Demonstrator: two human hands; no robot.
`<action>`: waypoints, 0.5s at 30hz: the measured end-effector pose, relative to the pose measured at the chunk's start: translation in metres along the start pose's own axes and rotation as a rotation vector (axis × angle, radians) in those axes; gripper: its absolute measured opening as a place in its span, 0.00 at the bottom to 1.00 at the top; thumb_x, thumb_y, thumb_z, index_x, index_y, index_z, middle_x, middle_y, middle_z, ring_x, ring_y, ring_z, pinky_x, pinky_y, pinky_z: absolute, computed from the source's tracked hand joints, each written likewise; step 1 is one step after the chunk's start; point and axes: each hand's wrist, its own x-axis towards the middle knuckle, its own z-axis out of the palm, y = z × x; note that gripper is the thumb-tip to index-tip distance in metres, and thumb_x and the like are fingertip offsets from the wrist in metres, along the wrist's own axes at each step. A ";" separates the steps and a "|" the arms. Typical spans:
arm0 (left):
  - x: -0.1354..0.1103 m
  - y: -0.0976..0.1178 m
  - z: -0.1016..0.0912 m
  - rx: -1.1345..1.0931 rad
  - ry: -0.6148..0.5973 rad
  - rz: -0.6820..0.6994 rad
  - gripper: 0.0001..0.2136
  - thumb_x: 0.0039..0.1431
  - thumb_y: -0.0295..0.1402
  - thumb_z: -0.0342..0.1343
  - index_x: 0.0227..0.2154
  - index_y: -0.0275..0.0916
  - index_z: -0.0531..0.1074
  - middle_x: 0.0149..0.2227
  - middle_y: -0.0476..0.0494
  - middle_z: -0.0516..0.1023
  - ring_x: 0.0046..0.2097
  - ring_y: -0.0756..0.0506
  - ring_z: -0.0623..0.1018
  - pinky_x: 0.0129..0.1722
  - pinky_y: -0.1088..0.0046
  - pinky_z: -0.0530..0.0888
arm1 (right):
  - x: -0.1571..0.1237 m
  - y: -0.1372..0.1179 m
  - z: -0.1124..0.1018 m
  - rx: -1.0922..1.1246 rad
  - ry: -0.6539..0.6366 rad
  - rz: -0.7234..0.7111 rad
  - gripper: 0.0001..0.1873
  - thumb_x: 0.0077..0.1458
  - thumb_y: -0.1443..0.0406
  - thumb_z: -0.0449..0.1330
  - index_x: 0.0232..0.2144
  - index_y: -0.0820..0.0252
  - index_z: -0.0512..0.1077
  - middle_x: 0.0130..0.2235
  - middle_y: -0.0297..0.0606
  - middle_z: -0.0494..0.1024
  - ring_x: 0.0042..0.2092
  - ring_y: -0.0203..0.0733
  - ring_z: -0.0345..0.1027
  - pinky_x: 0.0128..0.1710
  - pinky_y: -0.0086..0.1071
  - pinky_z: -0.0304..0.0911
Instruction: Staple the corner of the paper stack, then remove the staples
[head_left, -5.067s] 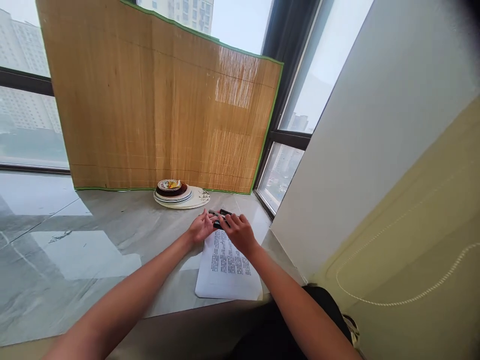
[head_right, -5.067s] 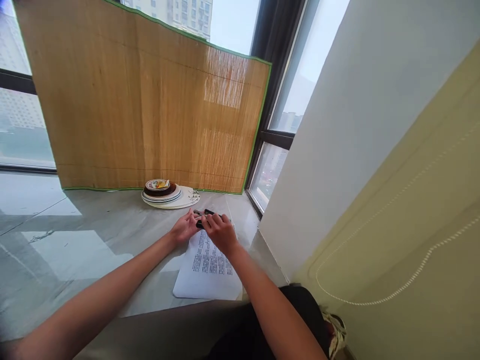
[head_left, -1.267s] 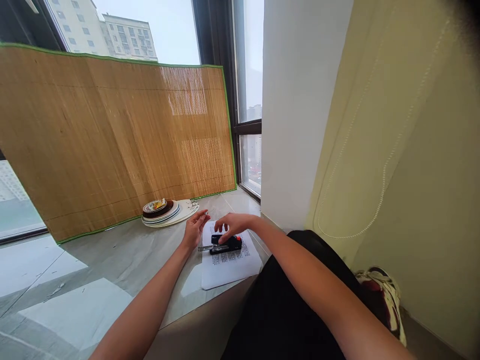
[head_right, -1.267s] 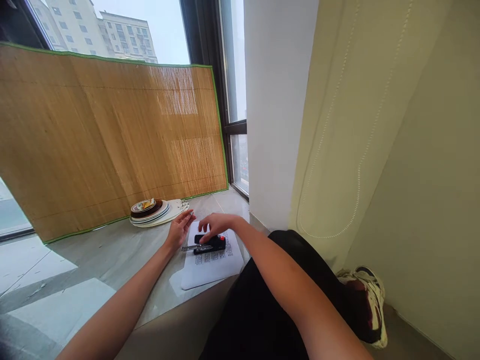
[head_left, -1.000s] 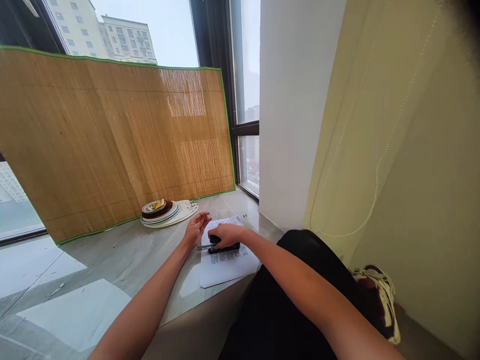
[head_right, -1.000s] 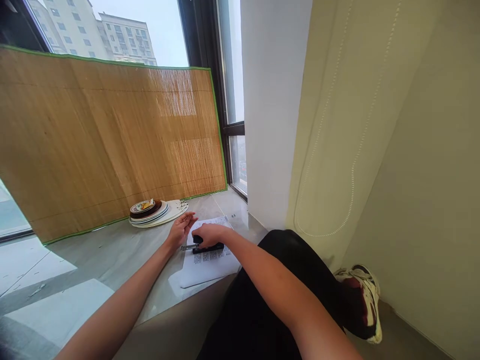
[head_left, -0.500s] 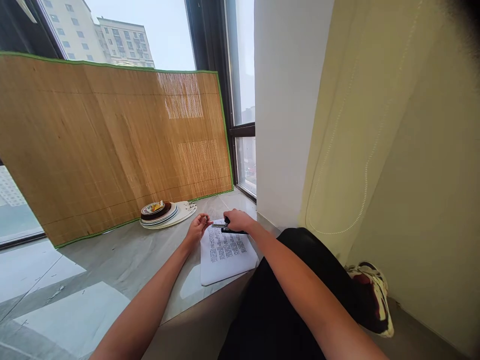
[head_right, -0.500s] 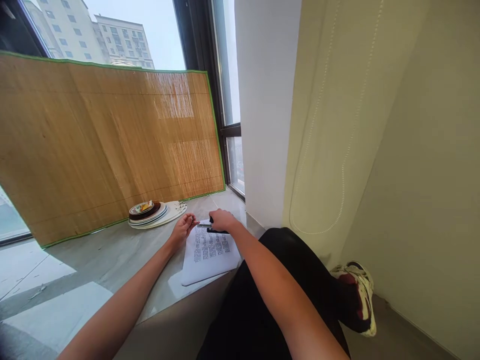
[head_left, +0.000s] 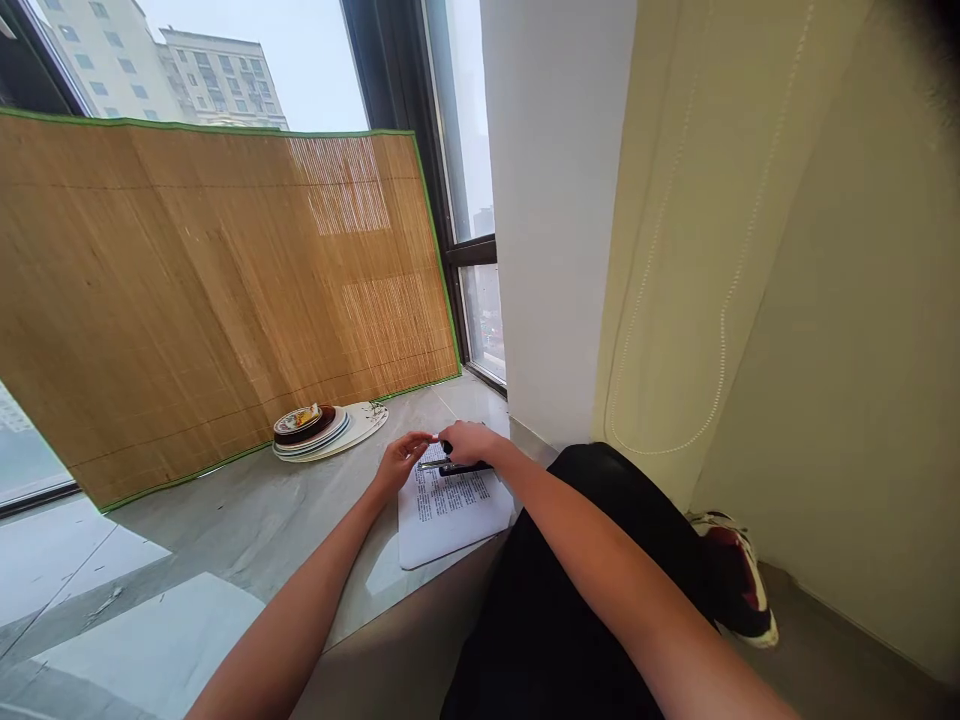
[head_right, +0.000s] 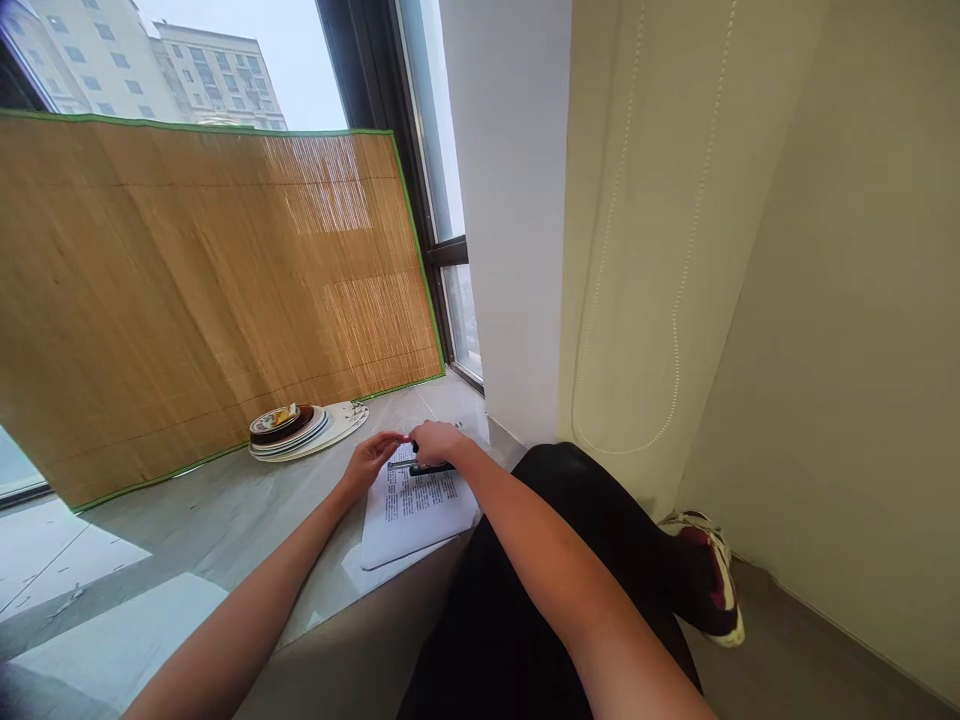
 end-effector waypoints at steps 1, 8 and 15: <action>0.000 -0.001 0.000 0.027 -0.027 0.001 0.18 0.65 0.50 0.63 0.47 0.41 0.79 0.49 0.38 0.86 0.53 0.38 0.84 0.57 0.57 0.77 | 0.000 0.000 0.000 -0.002 -0.001 -0.002 0.22 0.58 0.63 0.63 0.55 0.55 0.78 0.55 0.48 0.82 0.52 0.54 0.80 0.43 0.36 0.71; -0.004 0.002 0.002 0.165 -0.103 0.022 0.14 0.64 0.47 0.64 0.42 0.43 0.83 0.45 0.41 0.87 0.44 0.41 0.84 0.45 0.65 0.79 | -0.002 0.001 -0.001 -0.041 -0.011 0.007 0.18 0.58 0.64 0.63 0.51 0.55 0.80 0.54 0.48 0.83 0.52 0.54 0.80 0.45 0.37 0.72; -0.006 0.013 0.002 0.201 -0.018 0.078 0.11 0.57 0.44 0.71 0.38 0.45 0.86 0.37 0.43 0.86 0.38 0.43 0.81 0.41 0.67 0.78 | -0.004 0.004 -0.003 -0.017 0.002 0.043 0.19 0.58 0.63 0.64 0.52 0.57 0.79 0.54 0.51 0.82 0.52 0.56 0.80 0.44 0.38 0.72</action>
